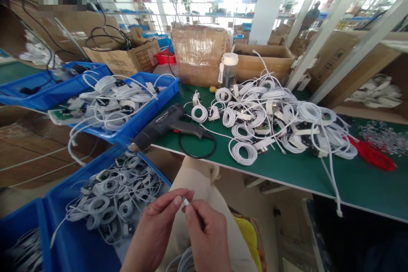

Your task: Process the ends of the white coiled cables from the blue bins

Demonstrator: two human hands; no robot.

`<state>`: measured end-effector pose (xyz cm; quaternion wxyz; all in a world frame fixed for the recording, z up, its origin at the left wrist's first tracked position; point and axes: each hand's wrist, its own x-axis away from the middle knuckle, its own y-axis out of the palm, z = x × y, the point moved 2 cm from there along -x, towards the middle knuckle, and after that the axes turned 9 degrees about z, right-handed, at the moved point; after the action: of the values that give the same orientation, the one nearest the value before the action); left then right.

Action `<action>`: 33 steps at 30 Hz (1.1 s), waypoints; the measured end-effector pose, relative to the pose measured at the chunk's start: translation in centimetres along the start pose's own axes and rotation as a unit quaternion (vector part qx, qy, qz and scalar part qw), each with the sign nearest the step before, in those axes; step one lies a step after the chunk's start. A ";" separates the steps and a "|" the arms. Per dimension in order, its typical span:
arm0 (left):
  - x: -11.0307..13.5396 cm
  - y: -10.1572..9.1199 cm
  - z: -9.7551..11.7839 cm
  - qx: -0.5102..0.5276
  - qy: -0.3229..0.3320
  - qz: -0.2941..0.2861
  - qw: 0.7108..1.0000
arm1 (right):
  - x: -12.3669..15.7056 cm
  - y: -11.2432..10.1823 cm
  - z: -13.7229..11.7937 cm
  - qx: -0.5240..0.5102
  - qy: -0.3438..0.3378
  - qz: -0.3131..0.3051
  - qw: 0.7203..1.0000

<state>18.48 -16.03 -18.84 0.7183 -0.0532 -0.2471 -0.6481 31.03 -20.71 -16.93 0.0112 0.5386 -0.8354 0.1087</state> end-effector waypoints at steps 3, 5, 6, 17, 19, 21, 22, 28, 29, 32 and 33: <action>0.0 0.0 -0.1 0.002 0.000 0.006 1.000 | -0.1 0.0 0.0 -0.002 0.016 0.000 1.000; -0.1 0.0 -0.2 -0.004 0.004 0.006 1.000 | -0.1 0.0 0.0 0.001 0.022 0.002 1.000; -0.1 0.0 -0.2 -0.007 0.007 0.004 1.000 | -0.1 0.0 0.0 0.003 0.026 0.005 1.000; -0.4 -0.3 -1.0 -0.054 0.054 0.007 0.997 | -0.5 -0.1 0.1 0.005 0.052 0.005 0.999; -0.4 -0.4 -0.9 -0.064 0.063 0.003 0.996 | -0.6 -0.2 0.4 0.013 0.048 -0.010 0.999; -0.3 -0.4 -0.9 -0.067 0.062 0.002 0.996 | -0.8 -0.3 0.8 0.019 0.043 -0.025 0.999; -0.3 -0.4 -0.9 -0.066 0.060 0.003 0.996 | -0.8 -0.3 0.9 0.021 0.042 -0.030 0.998; -0.3 -0.6 -1.0 -0.069 0.067 0.001 0.995 | -0.6 0.1 0.8 0.012 0.042 -0.001 0.999; -0.3 -0.6 -0.9 -0.076 0.076 -0.001 0.994 | -0.6 0.2 0.7 0.012 0.037 0.010 0.999; -0.3 -0.5 -0.5 -0.106 0.108 -0.006 0.988 | -0.5 0.3 0.5 0.015 0.021 0.026 0.999; -0.3 -0.5 -0.4 -0.115 0.114 -0.005 0.987 | -0.5 0.4 0.4 0.016 0.018 0.030 0.999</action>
<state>18.10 -15.97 -19.48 0.7276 -0.0598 -0.0882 -0.6777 30.94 -20.23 -17.49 0.0145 0.5117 -0.8489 0.1317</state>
